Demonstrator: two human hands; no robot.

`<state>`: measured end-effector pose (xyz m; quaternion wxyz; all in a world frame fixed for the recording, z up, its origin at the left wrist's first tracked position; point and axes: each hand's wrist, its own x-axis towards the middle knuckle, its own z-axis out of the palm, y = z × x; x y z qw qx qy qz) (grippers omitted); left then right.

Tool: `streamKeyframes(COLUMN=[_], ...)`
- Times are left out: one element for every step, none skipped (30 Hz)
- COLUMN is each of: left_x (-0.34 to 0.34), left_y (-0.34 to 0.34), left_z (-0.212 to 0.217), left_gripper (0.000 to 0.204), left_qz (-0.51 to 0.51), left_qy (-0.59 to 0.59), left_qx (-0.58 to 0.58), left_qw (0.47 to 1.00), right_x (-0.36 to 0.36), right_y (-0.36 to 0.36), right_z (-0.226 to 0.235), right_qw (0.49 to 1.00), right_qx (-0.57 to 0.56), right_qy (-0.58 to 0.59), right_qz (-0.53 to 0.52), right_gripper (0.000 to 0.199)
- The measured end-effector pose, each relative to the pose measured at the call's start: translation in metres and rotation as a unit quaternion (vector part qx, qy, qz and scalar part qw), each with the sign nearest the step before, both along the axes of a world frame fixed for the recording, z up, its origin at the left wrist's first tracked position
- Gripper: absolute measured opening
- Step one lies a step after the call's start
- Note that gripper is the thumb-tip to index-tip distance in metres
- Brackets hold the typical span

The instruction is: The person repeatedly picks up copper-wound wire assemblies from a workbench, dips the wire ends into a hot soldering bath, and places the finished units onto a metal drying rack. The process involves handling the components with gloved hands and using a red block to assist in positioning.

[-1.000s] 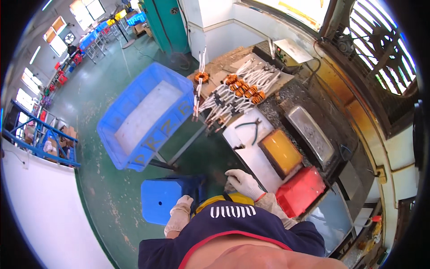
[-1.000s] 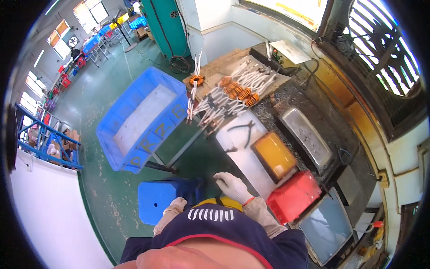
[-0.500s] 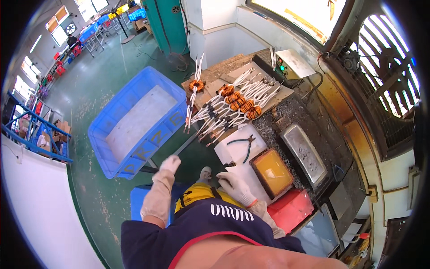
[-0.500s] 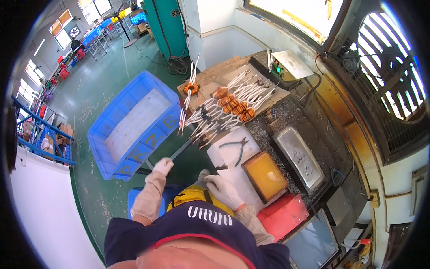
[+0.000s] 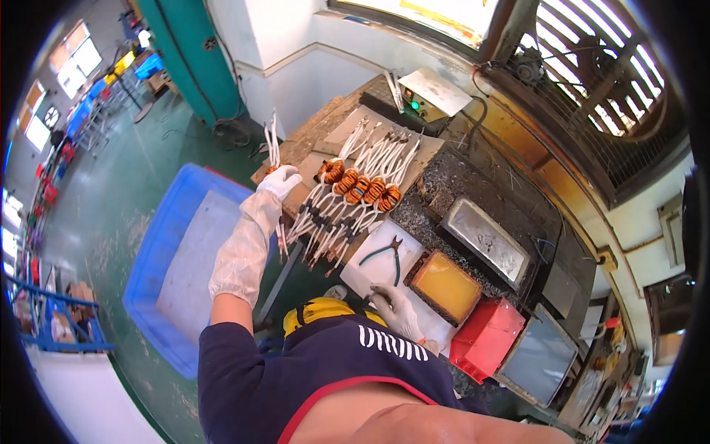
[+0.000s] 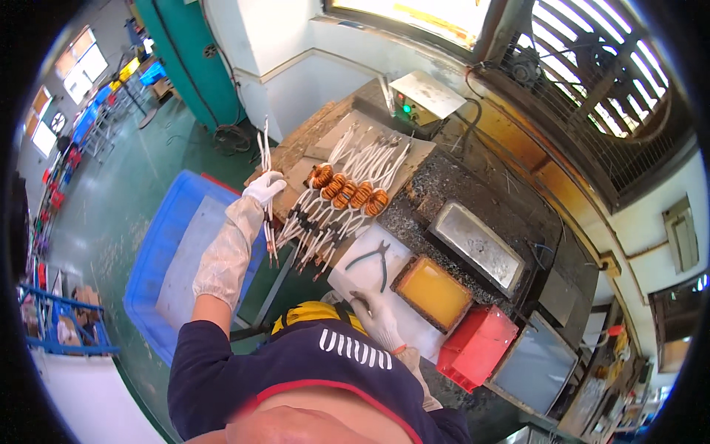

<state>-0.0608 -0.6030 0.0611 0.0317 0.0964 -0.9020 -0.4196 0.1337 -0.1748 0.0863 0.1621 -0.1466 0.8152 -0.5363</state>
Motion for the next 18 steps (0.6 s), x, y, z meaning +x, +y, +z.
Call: streamKeyframes(left_x=[-0.015,-0.029,-0.041,-0.051,-0.062,-0.065,-0.06,-0.08,-0.087,-0.085,-0.09,-0.095,-0.103,-0.105,-0.109,-0.108,-0.116,-0.118], left_y=[-0.009,-0.02,-0.033,-0.046,-0.052,-0.081,-0.136,-0.101,-0.067,-0.094,-0.115,-0.143,-0.132,-0.121,-0.14,-0.156,-0.149,-0.144], left_z=[-0.002,-0.009,-0.016,-0.023,-0.026,-0.046,-0.075,-0.067,-0.037,-0.047,-0.063,-0.083,-0.088,-0.084,-0.1,-0.116,-0.122,-0.122], left_gripper=[0.056,0.058,0.06,0.063,0.065,0.065,0.059,0.052,0.046,0.049,0.052,0.059,0.059,0.059,0.059,0.059,0.059,0.059], left_qz=[-0.013,-0.022,-0.029,-0.036,-0.048,-0.025,-0.011,-0.013,-0.006,0.002,0.001,-0.001,0.003,0.01,0.02,0.033,0.028,0.028], left_qy=[-0.031,-0.067,-0.103,-0.138,-0.16,-0.163,-0.176,-0.168,-0.156,-0.151,-0.152,-0.158,-0.171,-0.183,-0.232,-0.261,-0.289,-0.308], left_qx=[-0.026,-0.031,-0.039,-0.047,-0.084,-0.082,-0.075,-0.036,-0.004,-0.004,0.001,-0.043,-0.059,-0.077,-0.098,-0.116,-0.137,-0.156], left_qw=[0.999,0.997,0.994,0.989,0.982,0.983,0.981,0.985,0.988,0.988,0.988,0.986,0.984,0.98,0.968,0.958,0.947,0.938], right_x=[-0.005,-0.008,-0.012,-0.014,-0.017,-0.02,-0.023,-0.025,-0.025,-0.024,-0.021,-0.018,-0.016,-0.012,-0.01,-0.007,-0.002,-0.002], right_y=[-0.008,-0.015,-0.025,-0.033,-0.039,-0.048,-0.06,-0.059,-0.059,-0.066,-0.072,-0.077,-0.079,-0.083,-0.088,-0.092,-0.093,-0.095], right_z=[-0.003,-0.005,0.006,0.009,0.012,0.014,0.017,0.012,0.008,0.006,0.003,0.002,0.002,0.003,0.007,0.009,0.001,0.001], right_qw=[1.0,1.0,0.999,0.999,0.998,0.997,0.998,0.997,0.994,0.994,0.993,0.993,0.989,0.986,0.985,0.984,0.981,0.979], right_qx=[0.001,0.005,0.024,0.028,0.035,0.035,0.029,0.05,0.058,0.048,0.046,0.042,0.067,0.081,0.088,0.096,0.092,0.091], right_qy=[0.001,0.0,0.02,0.032,0.044,0.06,0.058,0.047,0.037,0.044,0.046,0.049,0.04,0.026,0.017,0.007,0.009,-0.002], right_qz=[0.001,0.0,0.003,-0.004,-0.017,-0.014,0.003,-0.042,-0.08,-0.083,-0.095,-0.102,-0.122,-0.144,-0.148,-0.15,-0.17,-0.184], right_gripper=[0.027,0.027,0.027,0.027,0.027,0.028,0.027,0.027,0.027,0.027,0.027,0.027,0.027,0.027,0.028,0.028,0.028,0.027])
